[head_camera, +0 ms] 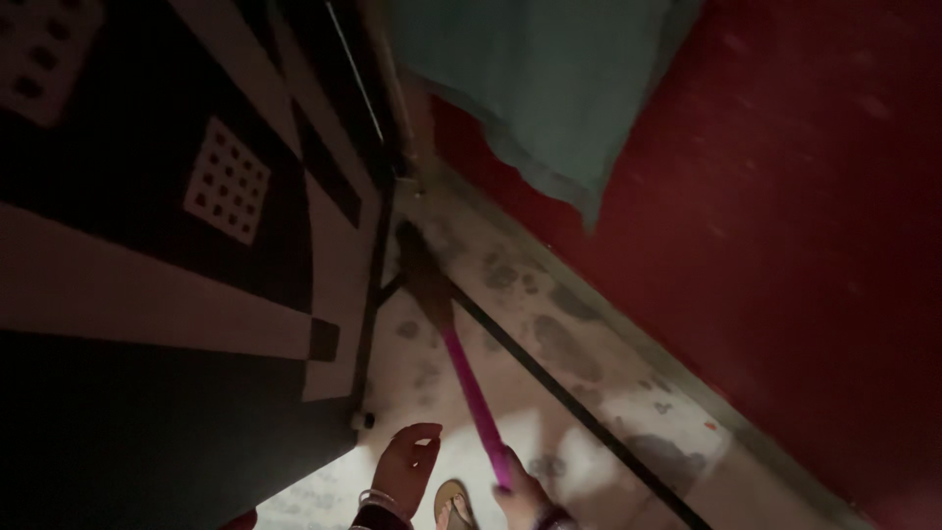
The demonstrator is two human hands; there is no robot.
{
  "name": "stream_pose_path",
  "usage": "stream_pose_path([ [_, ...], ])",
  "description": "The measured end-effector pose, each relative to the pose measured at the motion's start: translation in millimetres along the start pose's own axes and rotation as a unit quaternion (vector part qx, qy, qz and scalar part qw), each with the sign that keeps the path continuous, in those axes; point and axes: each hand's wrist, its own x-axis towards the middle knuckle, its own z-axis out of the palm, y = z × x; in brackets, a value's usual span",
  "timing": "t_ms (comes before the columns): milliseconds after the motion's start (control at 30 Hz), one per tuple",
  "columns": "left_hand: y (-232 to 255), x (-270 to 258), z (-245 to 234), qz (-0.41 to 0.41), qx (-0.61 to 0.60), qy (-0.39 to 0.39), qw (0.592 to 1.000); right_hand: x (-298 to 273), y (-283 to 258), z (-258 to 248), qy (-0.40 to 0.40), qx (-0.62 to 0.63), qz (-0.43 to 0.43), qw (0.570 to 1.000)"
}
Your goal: The person sweeps a tiled floor with a pink-handled broom, moving debris from a bedroom area into a kitchen. They briefly move a red cloth to sweep underneath it and later pick up a small brush from the floor before continuing to sweep the kitchen area.
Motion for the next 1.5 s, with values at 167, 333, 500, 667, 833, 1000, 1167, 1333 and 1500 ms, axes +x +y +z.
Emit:
stream_pose_path([
  [167,5,4,-17,0.011,-0.003,0.019,1.0,-18,-12,-30,0.053,-0.026,-0.096,0.994],
  [333,11,15,-31,0.014,-0.033,0.02,0.999,43,-181,-68,0.115,-0.181,-0.172,0.962],
  [500,26,20,-48,0.046,-0.031,0.043,0.998,36,-247,-96,0.099,-0.542,-0.046,0.833],
  [667,32,7,-61,-0.022,-0.015,0.036,0.999,-25,-192,-131,0.172,-0.423,-0.062,0.888],
  [833,7,8,-60,-0.008,-0.038,0.036,0.999,-58,-158,-170,0.151,-0.293,0.03,0.944],
  [1000,-8,14,-57,0.014,-0.046,0.033,0.998,66,-213,-145,0.163,-0.344,-0.193,0.904],
  [1167,-26,23,-62,0.036,-0.082,0.041,0.995,78,-233,-96,0.184,-0.463,-0.057,0.865],
  [1333,-38,23,-84,0.018,-0.092,0.056,0.994,-16,-201,-103,0.197,-0.461,-0.046,0.864],
  [1500,-35,27,-94,-0.019,-0.103,0.048,0.993,-23,-221,-86,0.245,-0.33,-0.066,0.909],
])
